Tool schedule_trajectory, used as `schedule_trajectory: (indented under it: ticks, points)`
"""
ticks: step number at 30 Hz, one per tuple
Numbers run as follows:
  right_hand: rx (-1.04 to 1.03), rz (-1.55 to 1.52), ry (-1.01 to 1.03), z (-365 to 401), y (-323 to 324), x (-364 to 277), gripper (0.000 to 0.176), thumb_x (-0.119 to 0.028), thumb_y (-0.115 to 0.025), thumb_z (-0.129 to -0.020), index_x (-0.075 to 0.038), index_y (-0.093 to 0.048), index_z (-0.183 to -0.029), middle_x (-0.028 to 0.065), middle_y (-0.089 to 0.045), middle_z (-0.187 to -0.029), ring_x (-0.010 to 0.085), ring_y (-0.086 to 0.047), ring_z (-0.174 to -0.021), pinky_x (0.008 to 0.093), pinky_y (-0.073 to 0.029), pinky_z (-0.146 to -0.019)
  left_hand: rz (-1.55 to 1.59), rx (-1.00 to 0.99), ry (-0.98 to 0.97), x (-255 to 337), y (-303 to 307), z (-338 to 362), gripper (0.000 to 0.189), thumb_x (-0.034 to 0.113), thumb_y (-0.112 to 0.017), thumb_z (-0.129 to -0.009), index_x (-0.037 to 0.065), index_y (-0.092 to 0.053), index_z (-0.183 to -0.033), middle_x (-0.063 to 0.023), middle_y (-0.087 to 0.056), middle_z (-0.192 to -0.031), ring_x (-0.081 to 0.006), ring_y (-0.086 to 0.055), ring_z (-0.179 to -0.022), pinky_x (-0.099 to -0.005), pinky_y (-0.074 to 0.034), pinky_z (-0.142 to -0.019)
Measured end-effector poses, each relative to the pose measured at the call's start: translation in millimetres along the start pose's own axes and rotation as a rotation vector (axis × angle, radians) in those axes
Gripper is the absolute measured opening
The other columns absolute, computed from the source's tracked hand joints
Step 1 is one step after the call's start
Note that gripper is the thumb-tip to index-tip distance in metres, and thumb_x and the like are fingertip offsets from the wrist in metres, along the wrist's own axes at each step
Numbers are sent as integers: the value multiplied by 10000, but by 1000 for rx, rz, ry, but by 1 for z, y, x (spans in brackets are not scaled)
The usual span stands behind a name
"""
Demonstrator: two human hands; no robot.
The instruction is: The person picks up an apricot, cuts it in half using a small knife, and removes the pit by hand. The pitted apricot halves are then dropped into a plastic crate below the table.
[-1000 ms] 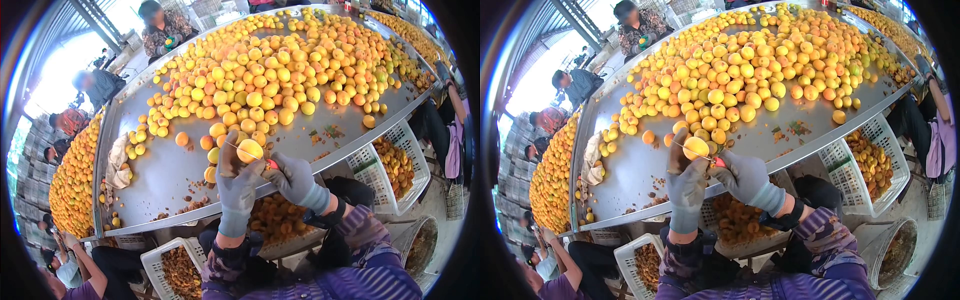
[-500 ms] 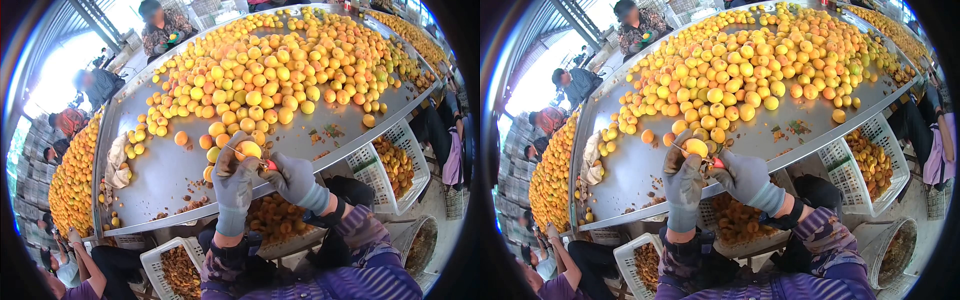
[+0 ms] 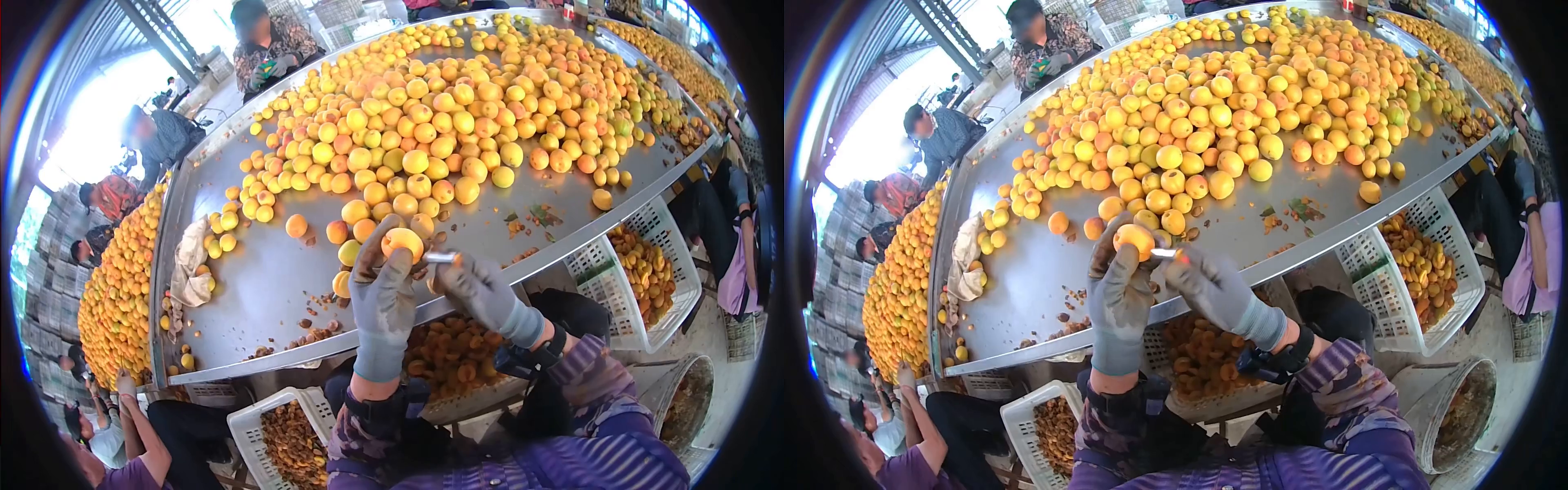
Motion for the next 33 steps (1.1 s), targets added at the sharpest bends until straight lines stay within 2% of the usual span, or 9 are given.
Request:
schedule_trajectory:
  ticks: [6, 8, 10, 13, 16, 23, 26, 29, 33]
  points:
    - [131, -80, -155, -16, 2, -12, 266, -267, -536, -976, -54, -520, -1135, -30, -536, -845, 24, -479, -692, 180, -411, -587, -675, -85, -90, -3, -7, 2, 481, 104, -678, -866, -40, -509, -1293, -92, -566, -1142, -174, -570, -1028, -273, -450, -907]
    - [162, -194, -187, -15, 4, -18, 295, -299, -569, -957, -61, -523, -1125, -27, -538, -830, 24, -484, -685, 181, -415, -572, -977, -240, -364, -3, -15, 3, 502, 165, -683, -870, -35, -513, -1298, -95, -545, -1144, -168, -550, -1038, -274, -429, -918]
    - [113, -145, -538, -13, 12, -34, 334, -315, -609, -929, -59, -528, -1127, -24, -543, -818, 20, -487, -684, 181, -421, -582, -890, -246, -323, -6, -18, 3, 519, 228, -688, -871, -24, -524, -1294, -96, -552, -1120, -154, -554, -1003, -265, -441, -893]
    - [47, -194, -678, -15, 24, -38, 346, -308, -636, -904, -47, -544, -1112, -17, -564, -833, 30, -504, -694, 187, -439, -608, -903, -269, -307, -8, -22, 6, 516, 243, -685, -873, -26, -530, -1286, -83, -555, -1113, -142, -557, -988, -256, -451, -868]
    - [113, -93, -487, -19, 20, -41, 324, -248, -646, -893, -27, -560, -1113, -7, -583, -863, 41, -523, -733, 202, -458, -648, -963, -294, -290, -14, -20, 7, 535, 320, -637, -907, -61, -520, -1263, -96, -586, -1136, -170, -576, -1017, -308, -466, -902]
    - [86, -180, -318, -17, 20, -11, 343, -178, -673, -869, -12, -567, -1150, -2, -589, -891, 44, -522, -837, 223, -467, -734, -111, -114, 271, -20, -16, 6, 427, 259, -556, -955, -32, -496, -1260, -122, -600, -1126, -192, -630, -937, -322, -562, -779]
    - [48, 42, -221, -13, 20, -18, 282, -208, -645, -889, -23, -576, -1091, 15, -592, -813, 59, -542, -679, 222, -473, -598, 72, -32, 338, -17, -3, 7, 405, 276, -533, -966, -24, -519, -1238, -116, -611, -1094, -197, -635, -907, -296, -545, -757]
    - [108, -281, -490, -13, 25, -20, 287, -337, -510, -951, -53, -551, -927, 58, -530, -566, 117, -392, -324, 257, -306, -296, 106, -60, 343, -6, -9, 9, 391, 250, -544, -961, -26, -517, -1237, -103, -611, -1065, -197, -633, -907, -299, -541, -742]
    - [124, -349, -523, -13, 34, -11, 367, -405, -408, -978, -59, -518, -924, 52, -514, -560, 107, -418, -358, 242, -325, -318, -406, -107, 140, 1, -16, 13, 435, 199, -563, -945, -32, -468, -1302, -86, -613, -1046, -145, -601, -892, -264, -500, -737]
Point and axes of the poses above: each hand's wrist, its own z-axis away from the middle knuckle, its own y-axis out of the back of the hand, x = y × z, the point moved 2 cm from there along -z, towards the middle knuckle
